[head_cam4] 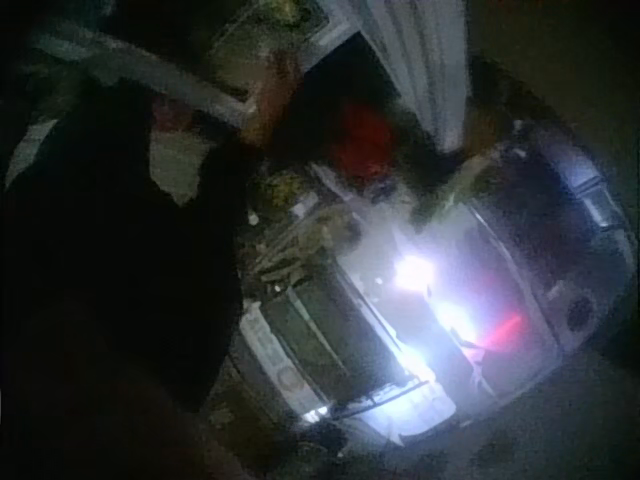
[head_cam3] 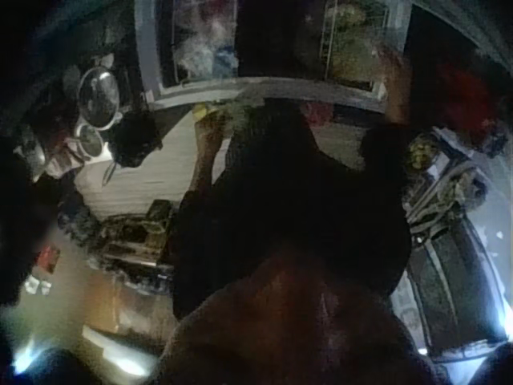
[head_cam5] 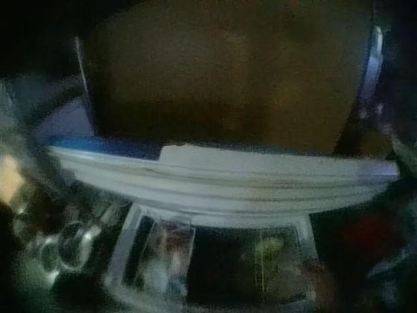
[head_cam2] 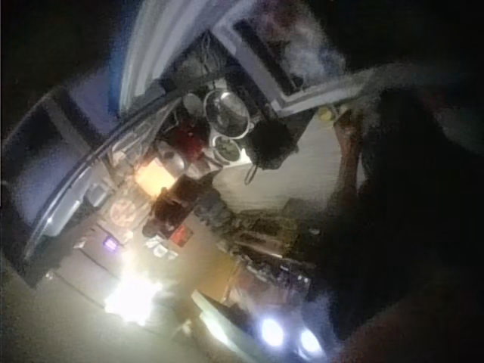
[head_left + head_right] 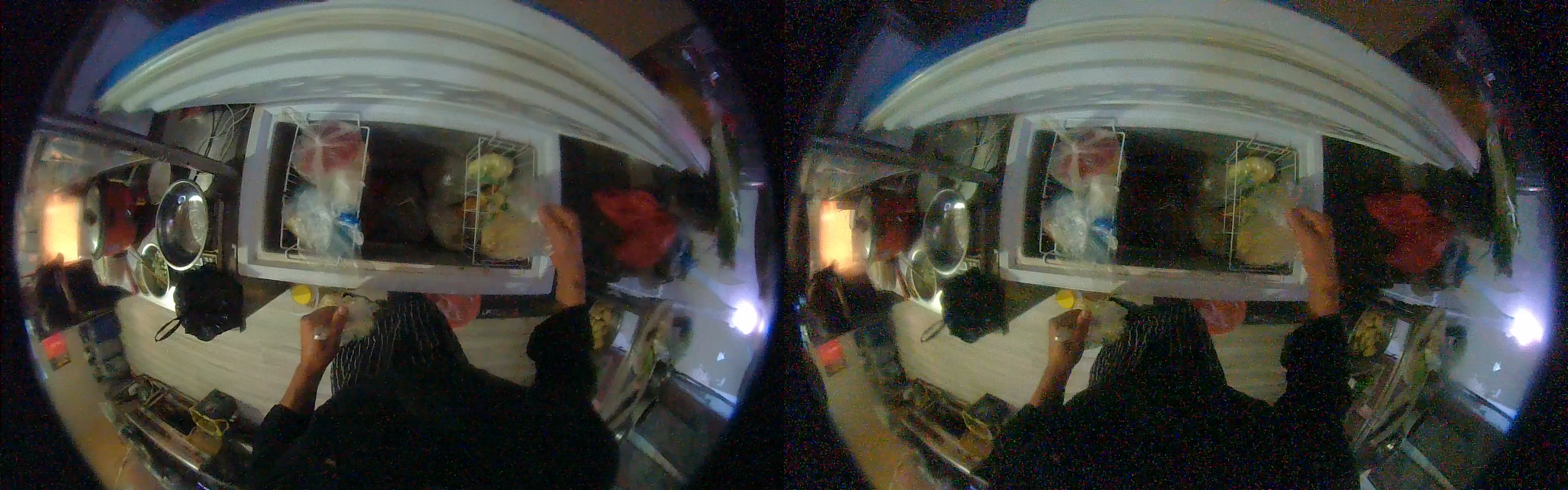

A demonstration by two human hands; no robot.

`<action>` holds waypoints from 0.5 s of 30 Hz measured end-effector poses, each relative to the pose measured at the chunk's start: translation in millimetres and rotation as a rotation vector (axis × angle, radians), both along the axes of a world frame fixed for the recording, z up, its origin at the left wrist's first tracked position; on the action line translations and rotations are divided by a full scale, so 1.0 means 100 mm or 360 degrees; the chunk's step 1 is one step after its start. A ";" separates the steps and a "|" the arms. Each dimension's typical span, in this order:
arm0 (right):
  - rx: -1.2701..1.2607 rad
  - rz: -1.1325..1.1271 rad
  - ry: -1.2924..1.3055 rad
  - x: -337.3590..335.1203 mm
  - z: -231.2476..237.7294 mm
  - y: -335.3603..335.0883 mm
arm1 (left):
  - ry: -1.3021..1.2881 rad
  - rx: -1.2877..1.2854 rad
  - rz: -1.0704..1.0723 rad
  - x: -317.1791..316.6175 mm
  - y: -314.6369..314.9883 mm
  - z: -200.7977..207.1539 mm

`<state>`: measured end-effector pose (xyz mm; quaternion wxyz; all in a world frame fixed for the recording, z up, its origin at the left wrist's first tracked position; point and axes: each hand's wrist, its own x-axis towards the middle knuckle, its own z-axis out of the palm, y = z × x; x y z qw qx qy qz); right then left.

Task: The person retrieves a bag of noodles from a chest freezer, places it on the counter, and then moves to the stove. They light the burner, add oil to a wok, and stir-fry the noodles with a ladle.

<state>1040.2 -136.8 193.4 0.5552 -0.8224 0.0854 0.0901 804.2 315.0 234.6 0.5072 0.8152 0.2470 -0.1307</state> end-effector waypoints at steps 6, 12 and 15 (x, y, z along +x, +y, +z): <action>-0.0192 0.0593 -0.0012 -0.32 1.25 1.03 | -0.0258 -0.0066 -0.0278 -0.10 -0.07 0.05; -0.0066 0.1785 0.0095 -0.95 1.70 2.57 | -0.0291 -0.0306 -0.0420 -0.38 0.10 0.25; -0.0057 0.2034 0.0469 -1.40 1.67 3.26 | -0.0237 -0.0314 -0.0359 -0.58 0.20 0.25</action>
